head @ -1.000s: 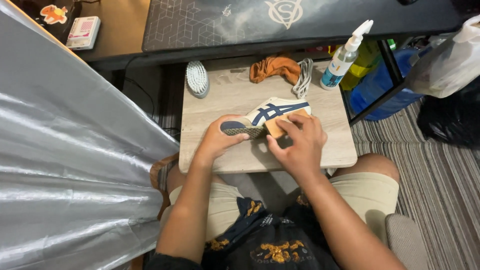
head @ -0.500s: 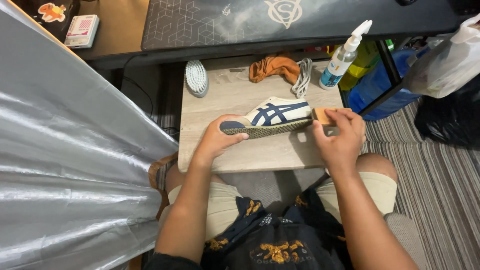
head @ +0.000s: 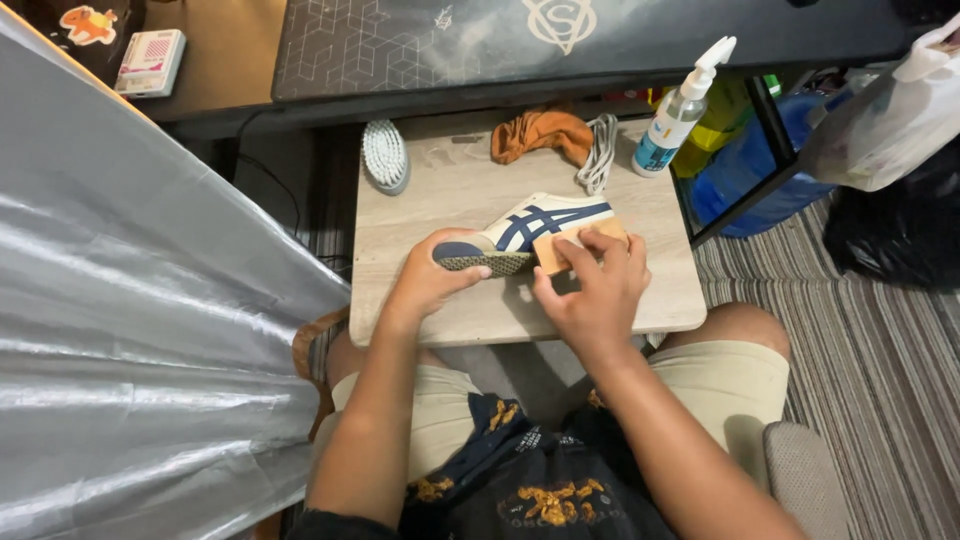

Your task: The person scrubs the sole of a white and blue sneaker with a small brush, then wipes the sole with an orange cloth. The shoe is held in the left hand while the right hand performs the scrubbing and wiping actions.

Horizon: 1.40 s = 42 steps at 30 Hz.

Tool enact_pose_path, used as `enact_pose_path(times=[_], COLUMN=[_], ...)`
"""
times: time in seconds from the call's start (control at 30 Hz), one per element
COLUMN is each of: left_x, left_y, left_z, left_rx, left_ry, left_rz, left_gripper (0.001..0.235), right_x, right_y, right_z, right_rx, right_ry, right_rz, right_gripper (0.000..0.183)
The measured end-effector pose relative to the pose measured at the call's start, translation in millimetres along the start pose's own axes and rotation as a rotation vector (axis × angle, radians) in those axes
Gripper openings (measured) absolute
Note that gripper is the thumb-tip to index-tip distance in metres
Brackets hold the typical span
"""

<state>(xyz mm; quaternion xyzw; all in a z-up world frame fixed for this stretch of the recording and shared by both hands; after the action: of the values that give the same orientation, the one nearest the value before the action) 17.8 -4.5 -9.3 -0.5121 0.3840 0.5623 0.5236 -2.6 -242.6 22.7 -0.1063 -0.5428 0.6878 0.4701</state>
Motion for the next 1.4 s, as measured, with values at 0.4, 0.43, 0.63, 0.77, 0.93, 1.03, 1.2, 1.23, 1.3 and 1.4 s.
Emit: enact_pose_path(times=[0.4,0.43,0.63,0.77,0.93,1.03,1.2,1.23,1.3,1.4], left_x=[17,20,5,2,0,0,7,6,5,2], left_y=[-6,-7,-5,-3,-1,0,1,-1,0,-1], left_z=[2,3,1,-1,1,1,-2,-1,-1,0], left_rx=[0.013,0.013,0.023,0.024,0.02,0.022,0.01,0.01,0.006,0.01], left_ry=[-0.001,-0.004,0.011,0.017,0.0,0.021,0.044,0.044,0.05,0.021], left_rz=[-0.012,-0.018,0.011,0.026,0.025,0.023,0.021,0.014,0.022,0.02], left_gripper=[0.068,0.068,0.069,0.067,0.067,0.065,0.066,0.066,0.065,0.064], right_x=[38,37,13,-11,-29,-48,-92,-96,-105,-82], right_y=[-6,-5,-12,-12,-13,-13,-10,-9,-4,-10], right_z=[-1,0,7,8,17,23,29,27,25,25], right_rx=[0.14,0.134,0.133,0.16,0.159,0.143,0.048,0.042,-0.001,0.007], right_ry=[-0.319,-0.321,-0.272,-0.087,-0.005,-0.001,0.082,0.082,0.049,0.031], right_rz=[-0.106,-0.105,-0.121,-0.038,-0.032,-0.055,-0.117,-0.114,-0.203,-0.161], right_gripper=[0.041,0.041,0.042,0.04,0.041,0.038,0.042,0.042,0.042,0.043])
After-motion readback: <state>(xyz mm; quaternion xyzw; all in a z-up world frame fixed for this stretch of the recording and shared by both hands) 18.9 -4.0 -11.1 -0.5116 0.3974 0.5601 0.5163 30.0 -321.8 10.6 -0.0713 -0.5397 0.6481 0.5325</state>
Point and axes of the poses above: each hand's wrist, its own y-axis away from the middle knuckle, its own z-axis out of the back of the hand, x = y × z, the point moved 2 cm from there along -y, towards the middle knuckle, and after that the axes turned 6 degrees about -x, right-handed, at the moved point
